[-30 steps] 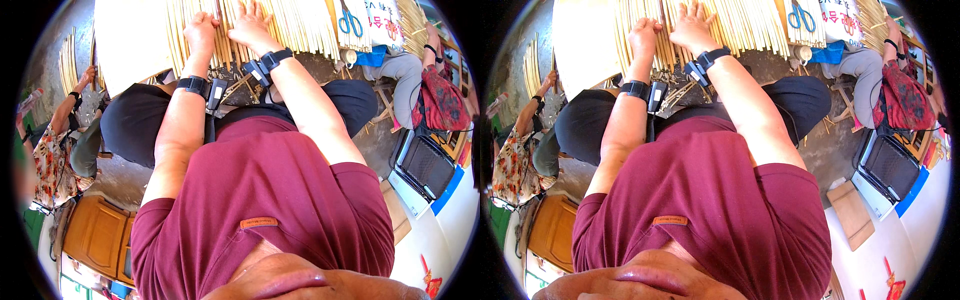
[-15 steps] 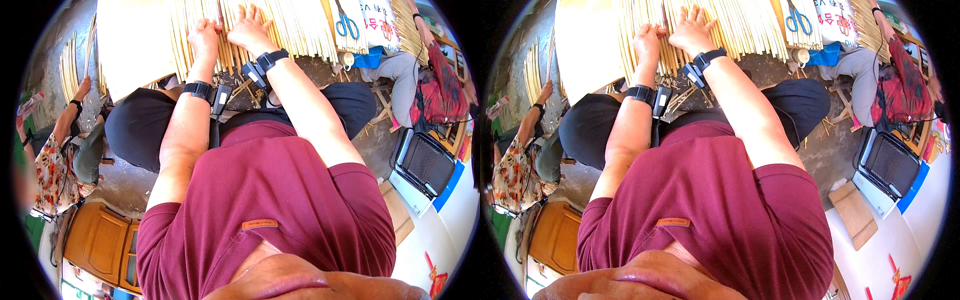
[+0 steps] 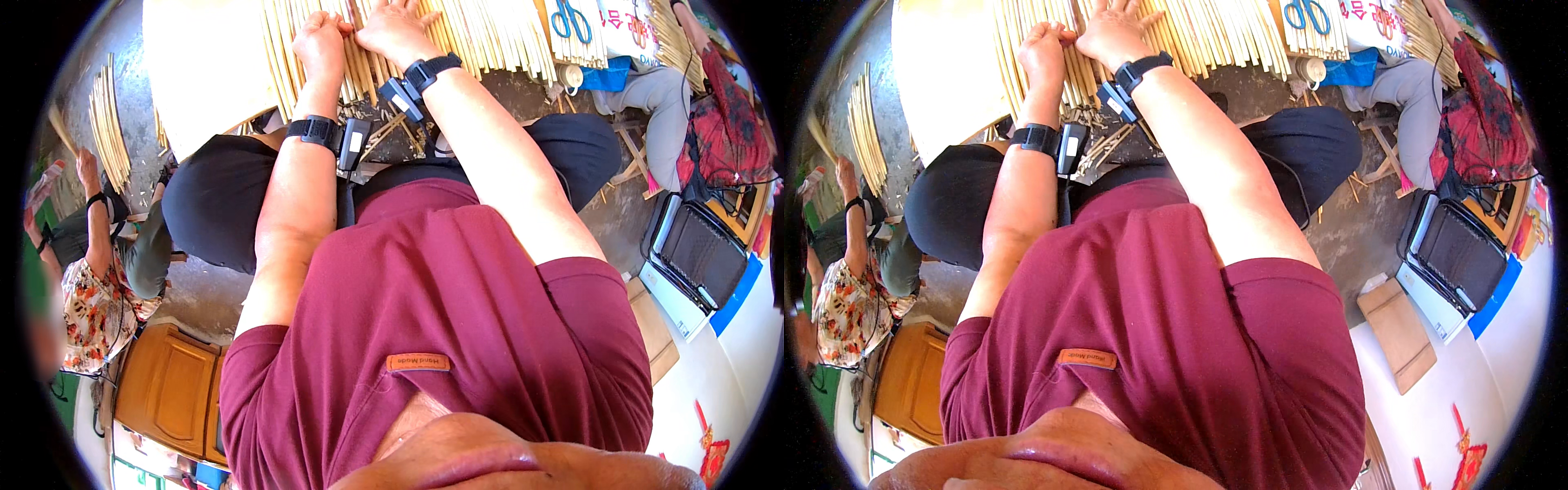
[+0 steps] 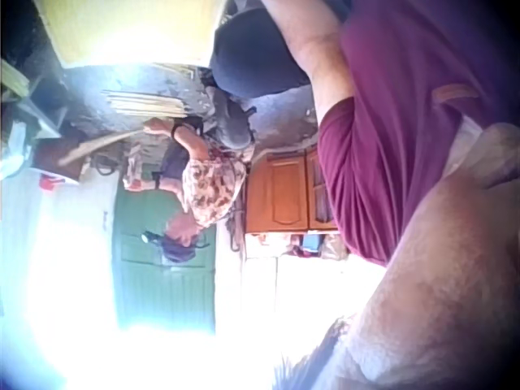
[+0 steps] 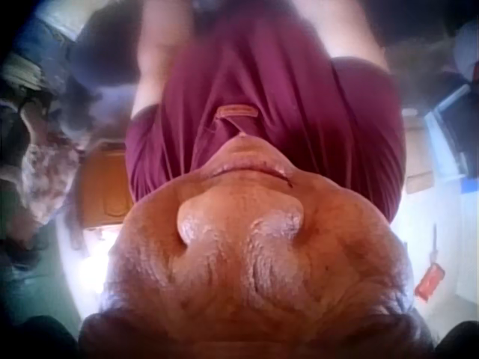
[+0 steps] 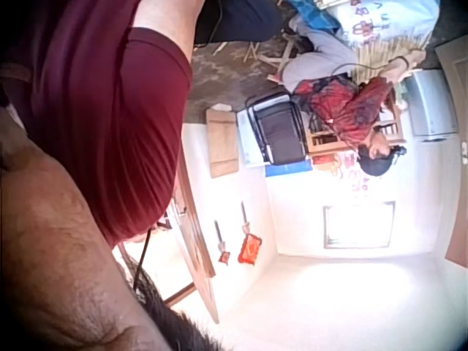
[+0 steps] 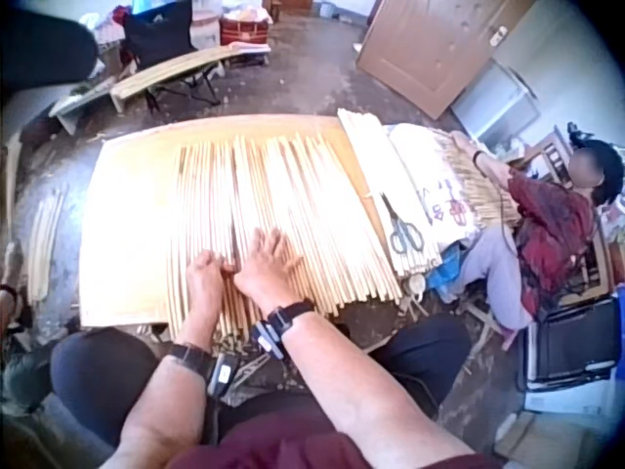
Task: The person weaves together thin wooden strips by hand, cutting excess material with scissors and securing the edges with white string.
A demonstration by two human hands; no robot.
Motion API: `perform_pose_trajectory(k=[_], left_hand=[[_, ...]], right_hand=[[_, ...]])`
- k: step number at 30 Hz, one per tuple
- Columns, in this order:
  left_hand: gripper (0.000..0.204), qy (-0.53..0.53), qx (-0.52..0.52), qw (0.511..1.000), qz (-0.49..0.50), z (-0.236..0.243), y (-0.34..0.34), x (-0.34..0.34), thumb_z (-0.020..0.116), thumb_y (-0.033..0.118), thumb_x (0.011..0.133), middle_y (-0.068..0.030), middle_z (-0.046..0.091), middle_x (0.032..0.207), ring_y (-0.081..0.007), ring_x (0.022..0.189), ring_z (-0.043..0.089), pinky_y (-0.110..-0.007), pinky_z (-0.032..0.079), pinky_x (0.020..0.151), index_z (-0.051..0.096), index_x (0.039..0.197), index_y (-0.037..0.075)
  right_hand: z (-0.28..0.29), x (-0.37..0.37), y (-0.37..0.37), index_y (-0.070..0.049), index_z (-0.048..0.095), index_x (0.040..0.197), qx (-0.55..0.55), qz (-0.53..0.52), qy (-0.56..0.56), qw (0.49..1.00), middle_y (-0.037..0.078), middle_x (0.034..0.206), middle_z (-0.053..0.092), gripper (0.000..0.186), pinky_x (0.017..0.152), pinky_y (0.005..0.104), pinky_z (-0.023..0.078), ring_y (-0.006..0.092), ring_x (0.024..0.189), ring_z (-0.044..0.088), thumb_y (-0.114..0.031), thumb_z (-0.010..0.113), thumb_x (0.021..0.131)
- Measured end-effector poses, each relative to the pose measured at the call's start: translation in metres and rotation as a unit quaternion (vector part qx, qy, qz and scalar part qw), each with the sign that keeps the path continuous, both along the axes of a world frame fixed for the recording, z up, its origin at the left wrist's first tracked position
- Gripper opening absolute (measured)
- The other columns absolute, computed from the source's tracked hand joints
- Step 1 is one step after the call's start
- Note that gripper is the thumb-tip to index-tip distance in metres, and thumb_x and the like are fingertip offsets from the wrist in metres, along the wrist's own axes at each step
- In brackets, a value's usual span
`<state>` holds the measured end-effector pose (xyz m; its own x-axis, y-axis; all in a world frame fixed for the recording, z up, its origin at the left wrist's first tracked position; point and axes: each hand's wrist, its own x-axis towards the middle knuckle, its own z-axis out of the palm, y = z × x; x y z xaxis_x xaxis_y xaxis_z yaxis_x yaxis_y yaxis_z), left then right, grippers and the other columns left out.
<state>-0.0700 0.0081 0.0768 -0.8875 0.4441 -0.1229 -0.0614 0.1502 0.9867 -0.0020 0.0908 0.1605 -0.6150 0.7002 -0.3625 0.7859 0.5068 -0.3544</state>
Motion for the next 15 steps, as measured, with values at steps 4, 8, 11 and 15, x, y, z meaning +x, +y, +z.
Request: perform_pose_trajectory(k=[4,8,11,15], left_hand=[[0.015,-0.053,0.008,0.999,-0.001,0.001,0.002,0.001,0.053,0.005,0.089,-0.0072,0.064,0.067,-0.0124,0.061,0.059,-0.026,0.049,0.059,0.064,0.084,-0.004],[0.014,-0.03,-0.027,0.999,-0.015,-0.008,0.003,0.0,0.053,0.006,0.09,-0.0097,0.064,0.072,-0.0139,0.065,0.061,-0.027,0.051,0.061,0.062,0.085,-0.005],[0.013,-0.044,-0.022,0.999,0.012,-0.006,0.008,0.005,0.054,0.004,0.088,-0.0073,0.064,0.066,-0.0116,0.061,0.058,-0.027,0.049,0.057,0.064,0.085,-0.003],[0.012,-0.108,0.038,0.993,0.014,-0.004,0.009,0.005,0.055,0.003,0.088,-0.0067,0.062,0.064,-0.0115,0.058,0.056,-0.026,0.048,0.056,0.064,0.082,-0.003]], right_hand=[[-0.005,0.003,0.008,-0.002,0.019,0.144,-0.004,0.003,-0.008,1.0,0.027,0.149,0.012,0.081,0.105,0.0678,0.003,0.0405,0.14,0.006,-0.041,0.055,0.082],[-0.003,0.008,0.011,-0.003,0.019,0.144,-0.051,0.025,-0.023,0.998,0.026,0.15,0.013,0.084,0.106,0.0659,0.004,0.0404,0.14,0.008,-0.043,0.056,0.08],[-0.016,0.012,0.005,-0.003,0.019,0.144,0.011,0.038,-0.014,0.999,0.025,0.149,0.014,0.083,0.106,0.0661,0.004,0.0404,0.139,0.008,-0.043,0.055,0.081],[-0.031,0.017,0.003,-0.003,0.017,0.145,0.043,0.046,0.0,0.998,0.025,0.15,0.012,0.079,0.106,0.0653,0.003,0.0402,0.14,0.007,-0.042,0.052,0.085]])
